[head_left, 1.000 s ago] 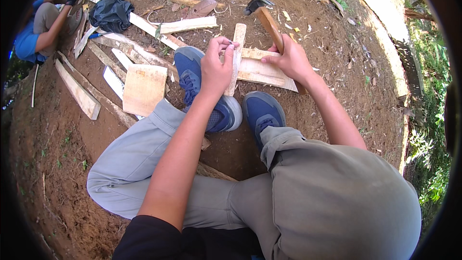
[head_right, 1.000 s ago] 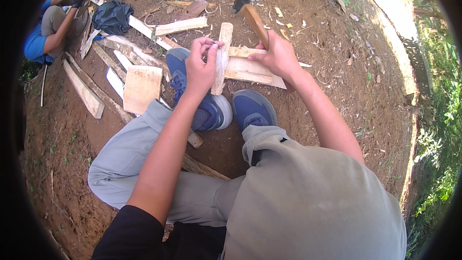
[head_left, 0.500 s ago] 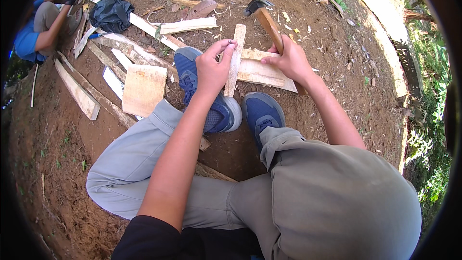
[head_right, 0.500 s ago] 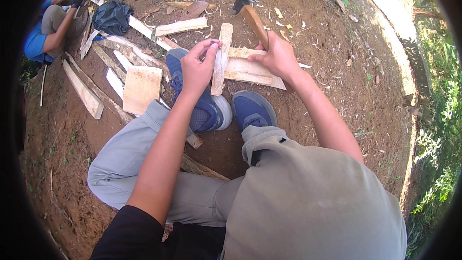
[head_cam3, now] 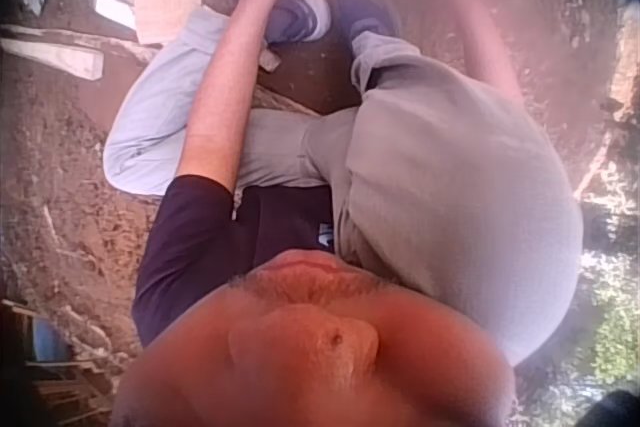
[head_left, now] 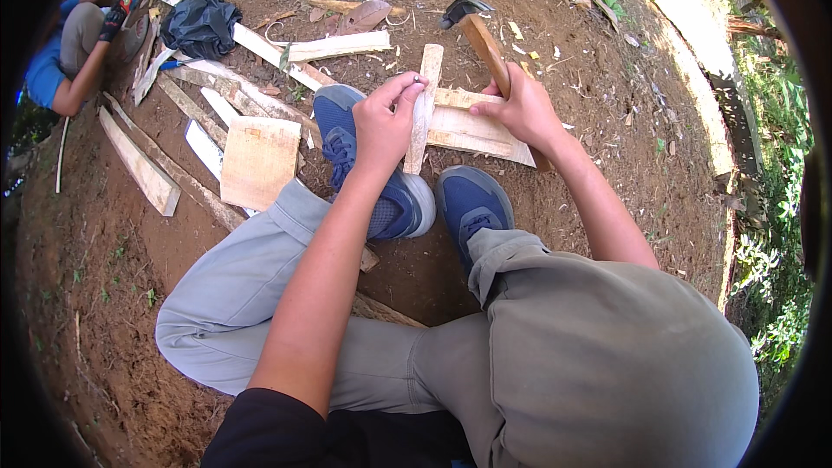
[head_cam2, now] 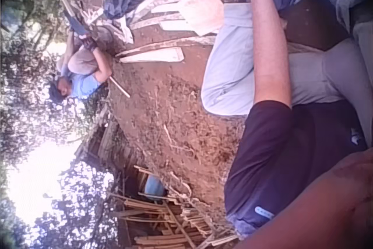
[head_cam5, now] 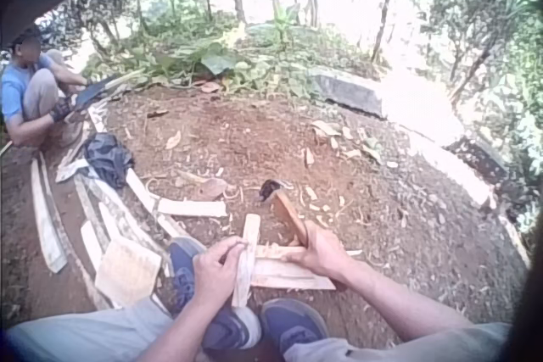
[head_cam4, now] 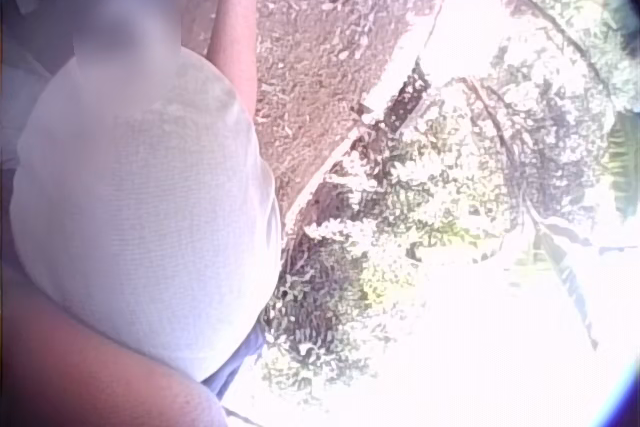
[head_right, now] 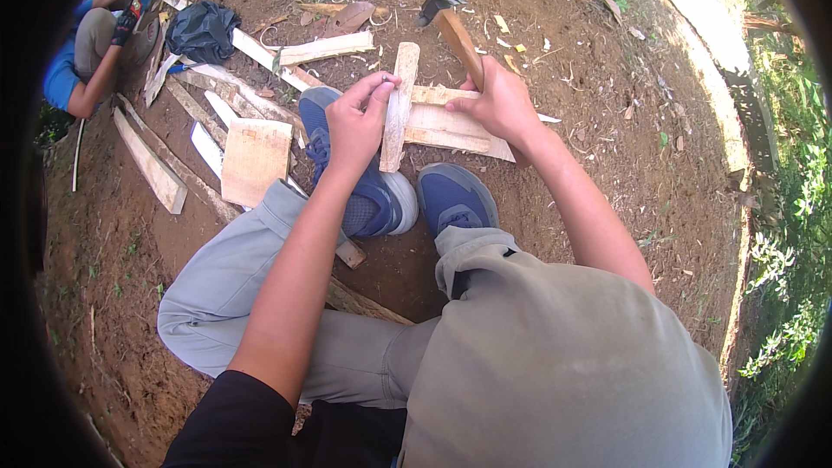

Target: The person assembles a small wooden frame by hammering nails into wood pieces and arranging them into a structure.

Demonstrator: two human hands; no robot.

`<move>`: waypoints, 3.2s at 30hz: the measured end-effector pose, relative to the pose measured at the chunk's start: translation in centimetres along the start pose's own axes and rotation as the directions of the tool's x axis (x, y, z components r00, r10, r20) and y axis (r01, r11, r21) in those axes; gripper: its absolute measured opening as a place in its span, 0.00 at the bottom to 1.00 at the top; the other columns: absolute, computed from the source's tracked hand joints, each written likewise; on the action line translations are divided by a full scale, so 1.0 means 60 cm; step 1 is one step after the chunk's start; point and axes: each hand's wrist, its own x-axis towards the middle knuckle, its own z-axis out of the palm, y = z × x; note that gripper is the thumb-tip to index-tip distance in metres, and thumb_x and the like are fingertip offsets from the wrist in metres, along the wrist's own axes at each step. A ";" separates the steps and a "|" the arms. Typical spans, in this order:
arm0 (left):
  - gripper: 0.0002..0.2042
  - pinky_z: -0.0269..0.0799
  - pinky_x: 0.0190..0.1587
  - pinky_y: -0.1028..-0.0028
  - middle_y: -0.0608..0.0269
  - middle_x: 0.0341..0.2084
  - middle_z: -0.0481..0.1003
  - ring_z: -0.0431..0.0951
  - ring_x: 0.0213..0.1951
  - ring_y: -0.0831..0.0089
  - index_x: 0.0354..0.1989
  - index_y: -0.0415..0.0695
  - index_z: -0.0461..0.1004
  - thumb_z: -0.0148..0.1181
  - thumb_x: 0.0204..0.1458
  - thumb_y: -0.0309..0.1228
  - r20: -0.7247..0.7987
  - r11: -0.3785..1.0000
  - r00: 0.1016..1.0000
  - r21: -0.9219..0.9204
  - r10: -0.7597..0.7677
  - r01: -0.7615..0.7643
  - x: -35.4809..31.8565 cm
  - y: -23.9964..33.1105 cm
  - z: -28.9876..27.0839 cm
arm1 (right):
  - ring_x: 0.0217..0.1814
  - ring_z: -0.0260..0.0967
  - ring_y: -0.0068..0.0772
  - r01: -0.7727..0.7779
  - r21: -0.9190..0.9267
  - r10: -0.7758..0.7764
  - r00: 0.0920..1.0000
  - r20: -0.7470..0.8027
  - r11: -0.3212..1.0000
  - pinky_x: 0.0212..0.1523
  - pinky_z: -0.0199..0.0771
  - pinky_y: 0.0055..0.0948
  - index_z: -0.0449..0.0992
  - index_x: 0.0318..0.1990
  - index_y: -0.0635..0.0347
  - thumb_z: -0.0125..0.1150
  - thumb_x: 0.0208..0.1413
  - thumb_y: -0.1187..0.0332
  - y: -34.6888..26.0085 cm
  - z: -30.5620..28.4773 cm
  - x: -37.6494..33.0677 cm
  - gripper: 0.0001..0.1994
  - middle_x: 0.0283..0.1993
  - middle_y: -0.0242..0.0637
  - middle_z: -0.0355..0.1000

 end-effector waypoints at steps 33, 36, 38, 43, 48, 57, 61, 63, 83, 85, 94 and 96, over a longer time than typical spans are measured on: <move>0.09 0.77 0.48 0.75 0.60 0.39 0.86 0.83 0.43 0.79 0.46 0.37 0.84 0.62 0.64 0.27 0.017 1.000 1.000 -0.024 0.008 -0.008 -0.001 -0.006 0.004 | 0.37 0.77 0.40 0.004 0.122 0.009 0.995 -0.104 0.993 0.42 0.75 0.41 0.72 0.53 0.63 0.64 0.65 0.53 0.009 -0.068 -0.052 0.22 0.35 0.45 0.78; 0.09 0.77 0.48 0.74 0.59 0.40 0.86 0.83 0.43 0.79 0.46 0.37 0.84 0.62 0.63 0.26 0.016 0.999 1.000 -0.036 0.004 -0.003 0.000 -0.009 0.004 | 0.33 0.76 0.40 0.023 0.115 -0.017 0.999 -0.047 0.993 0.37 0.74 0.42 0.71 0.54 0.60 0.62 0.66 0.53 -0.022 -0.100 -0.076 0.21 0.32 0.46 0.76; 0.08 0.78 0.46 0.73 0.57 0.39 0.86 0.84 0.41 0.75 0.45 0.38 0.84 0.64 0.61 0.26 -0.002 0.999 1.000 -0.044 0.027 -0.027 -0.004 -0.015 0.000 | 0.29 0.75 0.43 0.029 0.036 -0.030 0.999 0.022 0.999 0.31 0.71 0.42 0.71 0.52 0.60 0.60 0.68 0.53 -0.054 -0.124 -0.096 0.19 0.28 0.46 0.74; 0.08 0.80 0.41 0.71 0.53 0.38 0.85 0.87 0.38 0.67 0.43 0.37 0.85 0.67 0.57 0.24 -0.040 0.996 0.997 -0.054 0.063 -0.065 0.003 -0.016 0.003 | 0.32 0.77 0.61 0.159 -0.092 -0.141 0.973 0.181 0.983 0.32 0.73 0.52 0.69 0.49 0.59 0.56 0.69 0.52 -0.081 -0.129 -0.138 0.18 0.28 0.53 0.75; 0.08 0.79 0.42 0.71 0.53 0.38 0.85 0.86 0.38 0.64 0.43 0.38 0.85 0.66 0.56 0.22 -0.011 0.995 0.996 0.034 0.093 -0.093 0.001 -0.013 -0.009 | 0.34 0.78 0.64 0.243 -0.160 -0.224 0.966 0.126 0.957 0.32 0.75 0.55 0.68 0.49 0.59 0.54 0.71 0.54 -0.121 -0.124 -0.153 0.16 0.28 0.56 0.76; 0.07 0.78 0.41 0.72 0.56 0.37 0.84 0.85 0.37 0.66 0.42 0.38 0.85 0.66 0.55 0.23 -0.027 0.996 0.996 0.003 0.088 -0.088 -0.002 -0.012 -0.007 | 0.27 0.76 0.64 0.279 -0.365 -0.263 0.960 0.094 0.888 0.25 0.76 0.56 0.67 0.44 0.58 0.57 0.69 0.56 -0.102 -0.072 -0.154 0.14 0.27 0.54 0.77; 0.07 0.78 0.42 0.72 0.56 0.37 0.84 0.85 0.37 0.67 0.42 0.40 0.85 0.66 0.55 0.23 -0.050 0.993 0.995 -0.077 0.086 -0.089 -0.005 -0.016 -0.008 | 0.26 0.76 0.63 0.334 -0.222 -0.350 0.936 -0.036 0.916 0.24 0.75 0.55 0.67 0.44 0.58 0.57 0.69 0.56 -0.137 -0.080 -0.181 0.14 0.24 0.54 0.75; 0.08 0.78 0.43 0.73 0.56 0.37 0.84 0.85 0.38 0.67 0.42 0.39 0.85 0.66 0.56 0.23 -0.035 0.992 0.994 -0.075 0.099 -0.102 -0.001 -0.011 -0.007 | 0.25 0.77 0.60 0.296 -0.254 -0.312 0.950 -0.022 0.921 0.22 0.75 0.54 0.67 0.44 0.59 0.57 0.69 0.57 -0.133 -0.080 -0.182 0.14 0.23 0.53 0.75; 0.06 0.77 0.42 0.73 0.59 0.37 0.84 0.84 0.37 0.69 0.40 0.41 0.86 0.69 0.55 0.25 -0.020 0.996 0.998 -0.063 0.068 -0.069 0.005 -0.026 0.003 | 0.26 0.75 0.66 0.219 -0.210 -0.226 0.974 -0.006 0.953 0.24 0.73 0.58 0.66 0.45 0.59 0.57 0.69 0.56 -0.115 -0.067 -0.171 0.15 0.23 0.56 0.75; 0.06 0.77 0.42 0.73 0.59 0.37 0.83 0.83 0.37 0.69 0.40 0.41 0.86 0.69 0.55 0.25 -0.007 0.997 0.998 -0.035 0.069 -0.069 0.003 -0.019 0.003 | 0.25 0.75 0.66 0.215 -0.366 -0.186 0.976 0.112 0.906 0.24 0.73 0.58 0.66 0.46 0.59 0.57 0.69 0.58 -0.088 -0.063 -0.158 0.14 0.23 0.56 0.74; 0.08 0.78 0.48 0.69 0.56 0.42 0.83 0.84 0.42 0.65 0.41 0.42 0.86 0.67 0.58 0.31 0.154 0.998 0.987 0.040 0.050 -0.056 0.020 -0.020 -0.009 | 0.24 0.72 0.32 -0.044 0.013 0.046 0.968 -0.245 0.999 0.27 0.70 0.36 0.75 0.46 0.62 0.62 0.68 0.57 -0.101 -0.110 -0.215 0.15 0.22 0.42 0.71; 0.09 0.77 0.49 0.65 0.55 0.41 0.82 0.83 0.42 0.60 0.42 0.41 0.85 0.68 0.56 0.32 0.178 0.993 0.980 0.056 0.089 -0.101 0.021 -0.015 -0.011 | 0.24 0.64 0.24 -0.149 0.033 0.152 0.942 -0.301 0.988 0.26 0.64 0.32 0.74 0.42 0.62 0.64 0.66 0.55 -0.049 -0.113 -0.234 0.16 0.21 0.34 0.67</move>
